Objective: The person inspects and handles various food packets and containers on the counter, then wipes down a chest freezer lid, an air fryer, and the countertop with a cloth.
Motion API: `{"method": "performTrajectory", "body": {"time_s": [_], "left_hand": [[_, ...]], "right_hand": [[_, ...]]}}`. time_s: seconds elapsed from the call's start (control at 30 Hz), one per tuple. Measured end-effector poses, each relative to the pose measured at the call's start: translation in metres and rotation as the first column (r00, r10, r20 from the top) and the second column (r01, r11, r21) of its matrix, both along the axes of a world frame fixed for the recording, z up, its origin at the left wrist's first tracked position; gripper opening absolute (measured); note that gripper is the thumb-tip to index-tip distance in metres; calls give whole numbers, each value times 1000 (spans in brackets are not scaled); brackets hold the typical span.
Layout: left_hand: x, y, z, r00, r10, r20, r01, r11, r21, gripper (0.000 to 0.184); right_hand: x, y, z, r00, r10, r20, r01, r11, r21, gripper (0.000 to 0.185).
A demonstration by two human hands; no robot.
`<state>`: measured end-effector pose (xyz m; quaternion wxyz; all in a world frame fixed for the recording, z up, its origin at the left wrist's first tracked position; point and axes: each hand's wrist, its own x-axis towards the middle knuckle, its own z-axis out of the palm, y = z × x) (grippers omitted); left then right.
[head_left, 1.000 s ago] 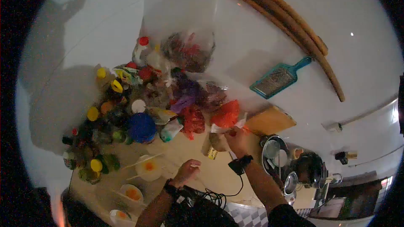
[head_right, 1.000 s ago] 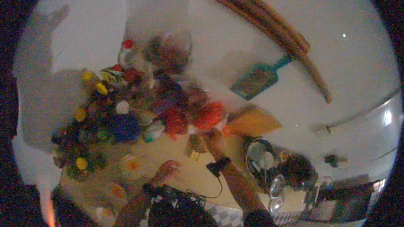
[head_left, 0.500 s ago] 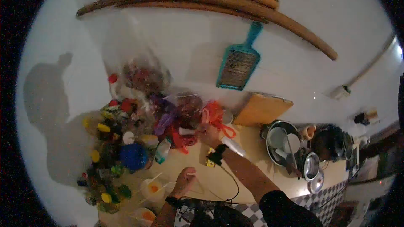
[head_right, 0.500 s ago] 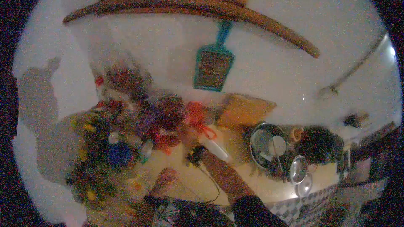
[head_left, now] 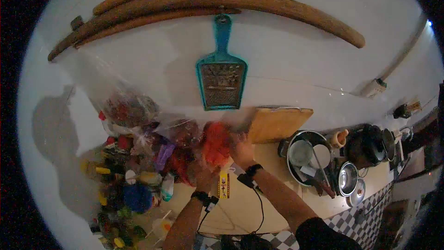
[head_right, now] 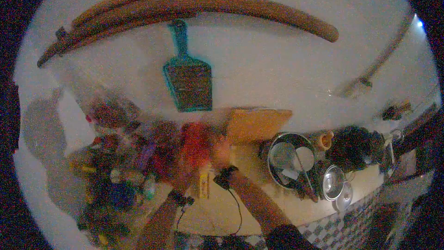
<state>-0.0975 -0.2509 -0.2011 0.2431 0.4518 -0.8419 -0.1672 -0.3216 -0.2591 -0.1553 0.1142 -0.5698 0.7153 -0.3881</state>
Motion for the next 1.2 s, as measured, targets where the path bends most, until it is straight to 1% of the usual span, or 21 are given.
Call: {"method": "performTrajectory", "body": {"time_s": [0.03,0.1,0.13,0.17,0.23,0.3,0.43,0.5,0.53,0.57,0.63,0.67,0.73,0.77,0.8,0.87,0.9,0.97,1.07,1.13,1.2], "left_hand": [[-10,-6,-2,1000,26,-15,-26,998,58,68],[-30,-21,-9,995,100,-28,-95,985,141,66],[-40,-27,-14,990,139,-25,-133,975,177,65],[-48,-35,-19,982,188,-19,-180,961,210,65],[-58,-45,-30,962,274,-4,-263,926,271,63],[-58,-48,-41,940,341,11,-324,884,336,61],[-37,-53,-53,909,417,32,-380,792,478,58],[-22,-50,-48,888,424,178,-448,708,546,57],[-16,-49,-34,859,398,321,-511,642,571,52],[-13,-52,-42,861,391,324,-508,649,566,52],[-8,-47,-52,915,282,-288,-142,894,426,43],[-10,-47,-43,916,279,-288,-138,894,427,43],[-52,-51,62,966,237,-105,-142,823,550,44],[-73,-58,76,965,237,-113,-137,822,553,44],[-92,-61,85,970,244,15,-226,873,433,47],[-111,-66,64,956,264,125,-291,906,309,50],[-119,-79,18,949,261,178,-291,941,175,57],[-134,-104,-73,935,273,225,-288,957,40,64],[-136,-99,-2,948,-12,317,-107,929,355,72],[-127,-86,29,968,-71,241,-45,895,445,77],[-104,-73,19,998,-61,9,53,921,386,75]], "right_hand": [[-7,-4,-8,997,16,72,-19,999,35,58],[-5,-5,0,888,158,-432,-110,985,134,57],[0,-8,20,891,150,-429,-102,986,132,57],[7,-13,49,935,165,-313,-63,947,314,58],[10,-16,58,972,152,-182,-43,869,494,60],[11,-7,45,945,156,-289,-22,909,417,64],[5,14,30,975,123,-183,-27,891,453,65],[1,30,25,999,37,-18,-28,931,365,69],[-2,36,31,1000,25,-11,-20,933,360,69],[-6,44,37,999,-40,-29,46,968,248,74],[-9,66,55,993,-112,-37,116,983,141,78],[-11,78,64,906,-194,376,170,981,96,80],[-17,101,85,662,-216,718,237,969,73,82],[-20,113,96,847,-310,432,276,951,142,80],[-25,125,100,930,-356,89,335,922,194,78],[-41,142,79,927,-376,-11,369,902,225,78],[-47,149,70,916,-389,-97,401,880,254,77],[-53,158,64,914,-383,-133,406,872,275,77],[-56,161,76,926,-350,-145,377,880,289,78],[-52,163,74,938,-327,-115,346,891,294,79],[-52,150,70,959,-276,-65,283,916,284,82]]}}
